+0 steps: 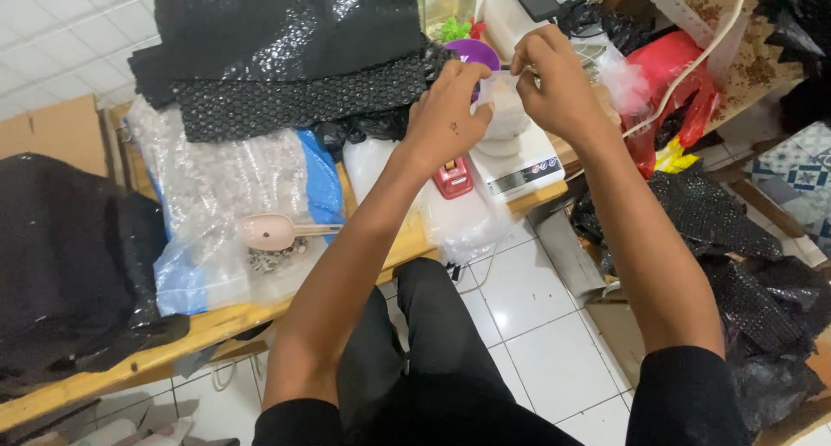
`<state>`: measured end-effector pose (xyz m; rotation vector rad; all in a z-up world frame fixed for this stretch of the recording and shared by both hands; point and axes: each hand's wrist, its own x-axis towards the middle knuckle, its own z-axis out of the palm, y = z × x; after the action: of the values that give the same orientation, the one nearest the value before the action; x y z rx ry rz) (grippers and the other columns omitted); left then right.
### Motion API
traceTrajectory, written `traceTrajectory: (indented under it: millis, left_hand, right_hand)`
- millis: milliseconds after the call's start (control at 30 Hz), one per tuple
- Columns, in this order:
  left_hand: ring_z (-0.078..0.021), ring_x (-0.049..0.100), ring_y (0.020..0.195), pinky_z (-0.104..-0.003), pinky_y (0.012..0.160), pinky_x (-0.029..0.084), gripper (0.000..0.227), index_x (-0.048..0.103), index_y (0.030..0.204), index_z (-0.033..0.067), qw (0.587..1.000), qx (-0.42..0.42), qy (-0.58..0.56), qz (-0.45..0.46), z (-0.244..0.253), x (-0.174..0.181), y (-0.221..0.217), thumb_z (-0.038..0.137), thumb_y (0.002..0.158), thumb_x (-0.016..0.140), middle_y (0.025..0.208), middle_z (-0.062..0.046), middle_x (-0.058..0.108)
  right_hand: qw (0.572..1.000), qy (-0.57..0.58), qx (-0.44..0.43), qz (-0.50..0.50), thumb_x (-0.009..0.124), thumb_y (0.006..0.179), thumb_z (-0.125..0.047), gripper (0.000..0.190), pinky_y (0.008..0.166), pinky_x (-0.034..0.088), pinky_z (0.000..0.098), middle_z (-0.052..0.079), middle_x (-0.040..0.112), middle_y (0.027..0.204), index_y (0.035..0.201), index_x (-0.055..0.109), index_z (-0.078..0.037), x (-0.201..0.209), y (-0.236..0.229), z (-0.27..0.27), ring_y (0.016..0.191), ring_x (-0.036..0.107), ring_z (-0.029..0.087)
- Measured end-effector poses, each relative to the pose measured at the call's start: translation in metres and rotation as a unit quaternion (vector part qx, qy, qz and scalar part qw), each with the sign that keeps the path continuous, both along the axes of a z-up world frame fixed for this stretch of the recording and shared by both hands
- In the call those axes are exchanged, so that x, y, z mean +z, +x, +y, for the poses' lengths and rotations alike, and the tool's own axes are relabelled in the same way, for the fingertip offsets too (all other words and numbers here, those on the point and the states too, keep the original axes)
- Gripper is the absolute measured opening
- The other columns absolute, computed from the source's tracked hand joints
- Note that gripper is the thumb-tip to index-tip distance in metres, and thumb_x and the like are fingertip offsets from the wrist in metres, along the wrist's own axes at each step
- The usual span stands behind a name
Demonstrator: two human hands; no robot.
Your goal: The person is scooping small items into plastic bags, folding a cardboard box, and then packing the bags into the box for shipping.
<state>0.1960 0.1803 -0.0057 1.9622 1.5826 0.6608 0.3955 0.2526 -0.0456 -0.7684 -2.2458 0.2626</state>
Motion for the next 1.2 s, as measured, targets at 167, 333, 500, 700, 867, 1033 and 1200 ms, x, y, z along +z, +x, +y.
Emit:
traceTrajectory:
  millis: [167, 333, 500, 700, 867, 1033, 1200]
  left_hand:
    - [-0.0296, 0.059, 0.116, -0.048, 0.086, 0.046, 0.050, 0.045, 0.146, 0.0161, 0.999, -0.027, 0.002, -0.031, -0.062, 0.014, -0.034, 0.028, 0.097, 0.051, 0.145, -0.007, 0.048]
    - [-0.0442, 0.067, 0.104, -0.058, 0.092, 0.053, 0.057, 0.045, 0.152, 0.0127, 0.996, 0.005, 0.004, -0.093, -0.133, -0.021, -0.101, 0.031, 0.099, 0.056, 0.146, -0.020, 0.050]
    - [-0.0320, 0.061, 0.119, -0.051, 0.095, 0.051, 0.044, 0.057, 0.142, 0.0216, 0.992, 0.125, 0.015, 0.032, -0.178, -0.053, -0.175, 0.033, 0.099, 0.059, 0.135, -0.004, 0.060]
    - [-0.0294, 0.055, 0.119, -0.045, 0.093, 0.047, 0.029, 0.071, 0.121, 0.0196, 0.949, 0.212, 0.135, 0.191, -0.233, -0.105, -0.237, 0.023, 0.093, 0.066, 0.124, -0.004, 0.065]
    - [-0.0328, 0.052, 0.118, -0.047, 0.087, 0.047, 0.020, 0.077, 0.108, 0.0219, 0.924, 0.232, 0.148, 0.266, -0.254, -0.120, -0.250, 0.025, 0.088, 0.071, 0.136, -0.010, 0.058]
    - [-0.0363, 0.048, 0.120, -0.047, 0.089, 0.043, 0.026, 0.077, 0.110, 0.0154, 0.905, 0.255, 0.114, 0.322, -0.258, -0.140, -0.254, 0.018, 0.086, 0.070, 0.140, -0.020, 0.053]
    - [-0.0364, 0.048, 0.110, -0.044, 0.082, 0.038, 0.038, 0.071, 0.122, 0.0049, 0.887, 0.275, 0.135, 0.346, -0.255, -0.156, -0.258, 0.010, 0.086, 0.059, 0.135, -0.024, 0.053]
  right_hand:
    - [0.994, 0.071, -0.060, 0.051, 0.047, 0.092, 0.018, 0.019, 0.068, 0.039, 0.0371, 0.016, 0.049, 0.104, 0.100, 0.051, 0.001, 0.004, -0.040, -0.043, 0.082, 0.048, 0.027]
    - [0.989, 0.110, -0.024, 0.092, 0.058, 0.087, 0.005, 0.022, 0.069, 0.051, 0.0372, 0.005, 0.053, 0.095, 0.101, 0.058, -0.011, -0.053, -0.098, -0.078, 0.086, 0.058, 0.027]
    - [0.987, -0.114, 0.064, -0.091, 0.064, 0.088, -0.010, 0.008, 0.076, 0.055, 0.0540, 0.009, 0.064, 0.097, 0.094, 0.062, -0.015, -0.050, -0.164, -0.141, 0.091, 0.069, 0.041]
    - [0.962, -0.186, 0.082, -0.183, 0.057, 0.098, -0.022, 0.026, 0.079, 0.058, 0.0578, 0.007, 0.064, 0.113, 0.124, 0.060, -0.019, -0.063, -0.232, -0.185, 0.102, 0.070, 0.038]
    - [0.952, -0.152, 0.054, -0.258, 0.059, 0.099, -0.035, 0.033, 0.080, 0.060, 0.0580, 0.010, 0.062, 0.112, 0.125, 0.060, -0.015, -0.095, -0.266, -0.194, 0.104, 0.070, 0.038]
    - [0.954, -0.129, 0.003, -0.270, 0.062, 0.097, -0.031, 0.030, 0.078, 0.061, 0.0571, 0.008, 0.059, 0.112, 0.123, 0.062, -0.015, -0.107, -0.273, -0.197, 0.107, 0.069, 0.038]
    - [0.959, -0.080, -0.041, -0.267, 0.069, 0.092, -0.023, 0.027, 0.077, 0.062, 0.0532, 0.013, 0.058, 0.106, 0.115, 0.066, -0.009, -0.119, -0.270, -0.191, 0.106, 0.065, 0.040]
